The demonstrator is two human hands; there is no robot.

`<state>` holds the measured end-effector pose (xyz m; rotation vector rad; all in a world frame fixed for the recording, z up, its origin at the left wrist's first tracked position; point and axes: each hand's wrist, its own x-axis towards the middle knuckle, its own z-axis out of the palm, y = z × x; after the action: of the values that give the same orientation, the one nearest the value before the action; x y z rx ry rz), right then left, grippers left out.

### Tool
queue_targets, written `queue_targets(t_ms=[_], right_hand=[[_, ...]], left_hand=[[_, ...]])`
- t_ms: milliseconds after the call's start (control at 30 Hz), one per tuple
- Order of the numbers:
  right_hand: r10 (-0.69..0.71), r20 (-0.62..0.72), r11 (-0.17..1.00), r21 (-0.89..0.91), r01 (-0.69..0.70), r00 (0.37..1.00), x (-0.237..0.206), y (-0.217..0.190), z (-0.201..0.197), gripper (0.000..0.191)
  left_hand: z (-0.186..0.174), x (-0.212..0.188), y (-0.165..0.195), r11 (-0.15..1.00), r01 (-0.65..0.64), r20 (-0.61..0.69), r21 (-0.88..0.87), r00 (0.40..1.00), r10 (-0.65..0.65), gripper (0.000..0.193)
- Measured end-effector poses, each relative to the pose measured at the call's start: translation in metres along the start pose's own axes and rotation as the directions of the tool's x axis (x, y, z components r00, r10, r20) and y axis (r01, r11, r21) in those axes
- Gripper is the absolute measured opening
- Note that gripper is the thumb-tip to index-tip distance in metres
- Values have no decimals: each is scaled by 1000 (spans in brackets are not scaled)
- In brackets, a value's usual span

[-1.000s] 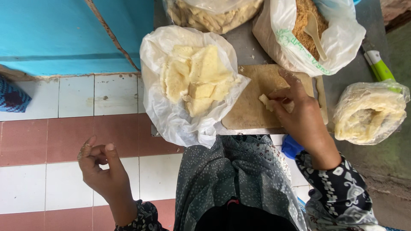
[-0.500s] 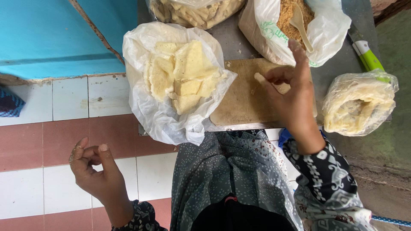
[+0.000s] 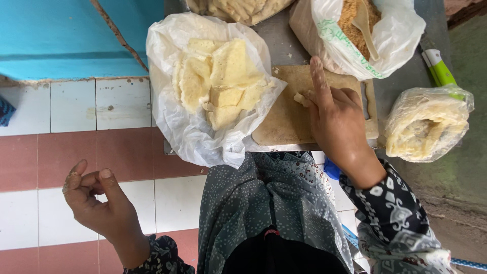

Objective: The person sits on the floor at a low table and folds square dough pieces around pinches of brown filling taken from a bag, pressing the edges closed by hand and placing the wrapped pieces into a plastic-lined bag. They use a spoon to scoop filling from the bag onto a dough square.

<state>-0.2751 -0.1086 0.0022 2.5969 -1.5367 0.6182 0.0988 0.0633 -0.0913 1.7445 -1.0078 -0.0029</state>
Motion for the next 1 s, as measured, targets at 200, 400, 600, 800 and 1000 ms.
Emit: queue_targets(t_ms=[200,400,600,800,1000], right_hand=[[23,-26,999,-36,-24,999,-11,-2,-4,83],[52,-40,999,16,-51,998,-10,2,9,86],[152,35,984,85,-154,988,5,0,12,92],[78,-109,988,138,-62,991,24,-4,-5,85],[-282,-460,928,92,361,842,121,1,-37,56]], left_hand=[[-6,6,2,998,52,-20,-26,998,-53,26],[-7,6,-9,998,-9,-16,61,1000,10,21],[-6,6,-10,999,-24,-36,43,999,26,20],[-10,20,2,995,54,-82,81,996,-47,29],[-9,30,2,999,-24,-76,33,997,26,23]])
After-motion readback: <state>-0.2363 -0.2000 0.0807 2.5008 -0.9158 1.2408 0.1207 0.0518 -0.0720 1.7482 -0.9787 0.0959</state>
